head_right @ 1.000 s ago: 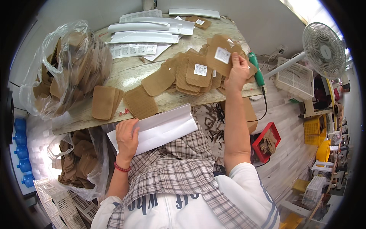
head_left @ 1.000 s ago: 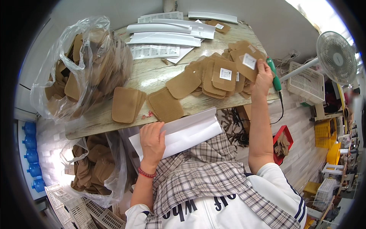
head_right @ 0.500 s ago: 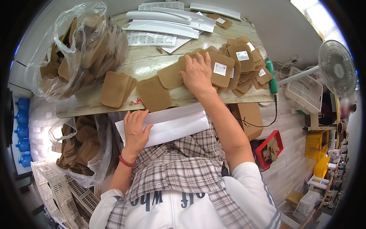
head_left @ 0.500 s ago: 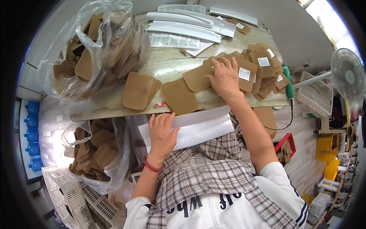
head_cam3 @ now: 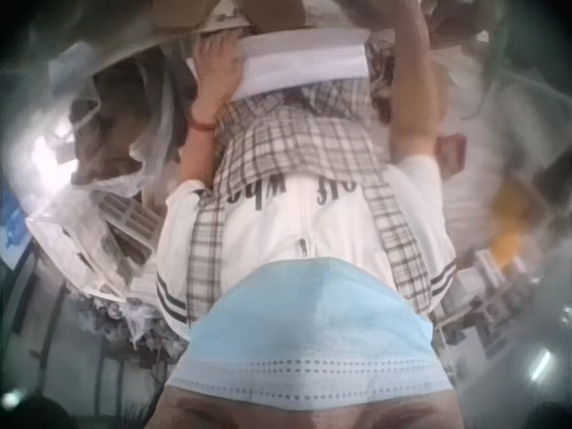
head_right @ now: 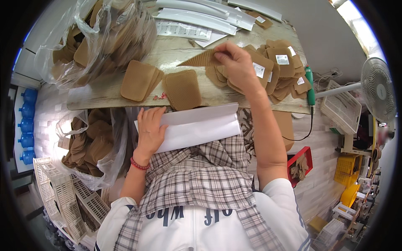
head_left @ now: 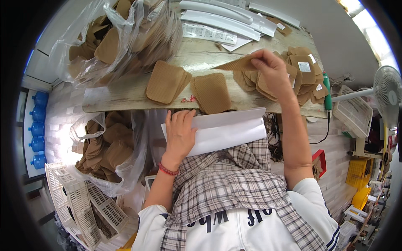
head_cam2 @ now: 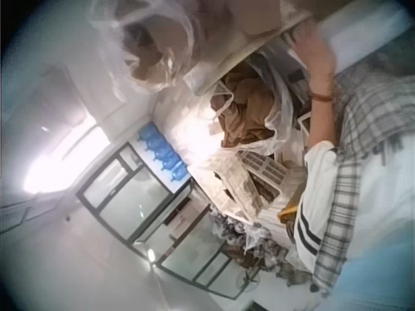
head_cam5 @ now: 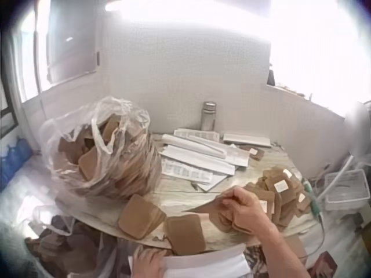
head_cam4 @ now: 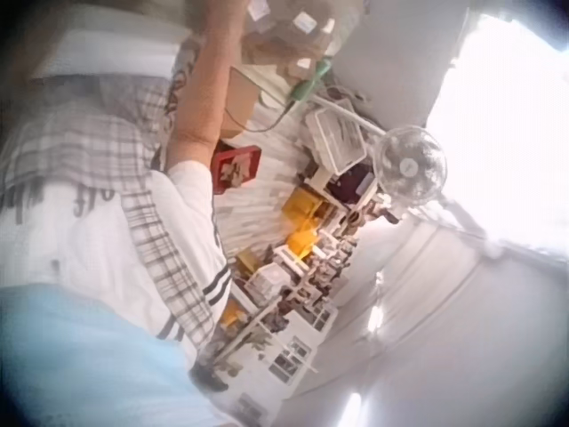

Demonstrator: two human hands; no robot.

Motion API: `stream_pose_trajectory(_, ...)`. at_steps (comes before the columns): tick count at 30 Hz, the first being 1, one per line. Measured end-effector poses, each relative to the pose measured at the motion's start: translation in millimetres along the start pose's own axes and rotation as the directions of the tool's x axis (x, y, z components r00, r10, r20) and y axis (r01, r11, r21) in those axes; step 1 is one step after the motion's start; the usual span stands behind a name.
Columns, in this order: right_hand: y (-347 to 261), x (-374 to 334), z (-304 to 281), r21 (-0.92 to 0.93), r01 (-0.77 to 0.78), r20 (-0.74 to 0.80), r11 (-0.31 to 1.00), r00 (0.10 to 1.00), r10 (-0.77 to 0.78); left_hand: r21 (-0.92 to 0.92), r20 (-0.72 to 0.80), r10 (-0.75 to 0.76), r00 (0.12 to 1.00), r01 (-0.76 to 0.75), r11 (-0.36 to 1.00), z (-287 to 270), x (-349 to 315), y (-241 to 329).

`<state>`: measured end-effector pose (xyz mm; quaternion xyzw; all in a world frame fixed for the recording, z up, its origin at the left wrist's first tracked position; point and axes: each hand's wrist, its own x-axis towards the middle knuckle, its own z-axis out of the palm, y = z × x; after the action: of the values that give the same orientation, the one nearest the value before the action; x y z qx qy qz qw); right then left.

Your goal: The person applies adhesive labels to small brown textured pads. They peel each label from a sheet and press it onto a pad, then place the labeled pad into a growing stack on the table.

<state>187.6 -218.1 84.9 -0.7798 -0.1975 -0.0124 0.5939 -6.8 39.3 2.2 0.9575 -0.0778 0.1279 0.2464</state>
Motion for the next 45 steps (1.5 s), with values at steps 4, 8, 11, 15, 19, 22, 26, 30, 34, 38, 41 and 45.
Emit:
stream_pose_trajectory(4,-27.6,-0.8,13.3,0.009,-0.089,0.163,0.996,0.983,0.086,0.01,0.001,-0.053,0.999,0.053,0.999,-10.0,-5.1,-13.6)
stream_pose_trajectory(8,9.2,1.0,48.6,-0.234,-0.02,0.175,0.972,0.983,0.062,-0.036,0.056,-0.1,0.993,0.102,0.994,-19.2,-12.3,-33.9)
stream_pose_trajectory(11,21.1,-15.0,70.9,-0.644,0.265,0.082,0.718,0.957,-0.279,-0.103,0.136,-0.205,0.969,0.219,0.97,-36.7,-15.6,-45.5)
stream_pose_trajectory(15,8.8,-64.9,101.7,-0.458,0.372,0.15,0.807,0.927,-0.343,-0.495,0.289,-0.429,0.856,0.517,0.698,-41.2,-25.9,-63.1)
stream_pose_trajectory(19,-5.0,-108.8,117.2,-0.386,0.411,0.269,0.826,0.907,-0.325,-0.275,-0.222,0.013,0.975,-0.076,0.958,-49.9,-33.5,-40.1)
stream_pose_trajectory(22,-19.7,-137.7,111.9,-0.437,0.154,0.338,0.886,0.941,0.003,-0.088,-0.333,0.214,0.918,-0.256,0.963,-44.8,-47.7,-29.5)
stream_pose_trajectory(26,-16.2,-165.8,104.6,-0.472,0.21,0.481,0.856,0.875,0.051,-0.034,-0.27,0.287,0.919,-0.307,0.951,-30.4,-80.9,-27.1)
stream_pose_trajectory(30,-2.3,-178.0,100.6,-0.469,0.197,0.444,0.861,0.895,0.037,-0.214,-0.027,0.14,0.99,-0.143,0.966,-29.1,-94.5,-19.6)
stream_pose_trajectory(34,8.0,-184.5,98.6,-0.396,0.192,0.357,0.898,0.933,-0.042,-0.077,0.082,0.108,0.991,-0.101,0.992,-56.0,-71.0,9.8)
stream_pose_trajectory(38,8.4,-183.9,102.1,-0.319,0.211,0.326,0.924,0.94,-0.102,-0.124,0.079,0.075,0.994,-0.065,0.99,-31.5,-44.8,38.5)
stream_pose_trajectory(41,12.4,-183.6,97.9,-0.299,0.203,0.262,0.932,0.957,-0.124,-0.279,0.109,-0.032,0.993,0.062,0.958,-0.8,-46.8,28.5)
stream_pose_trajectory(45,30.0,-187.0,94.8,-0.293,0.218,0.13,0.931,0.974,-0.187,-0.322,0.071,0.021,0.997,0.003,0.947,11.3,-41.0,19.9)
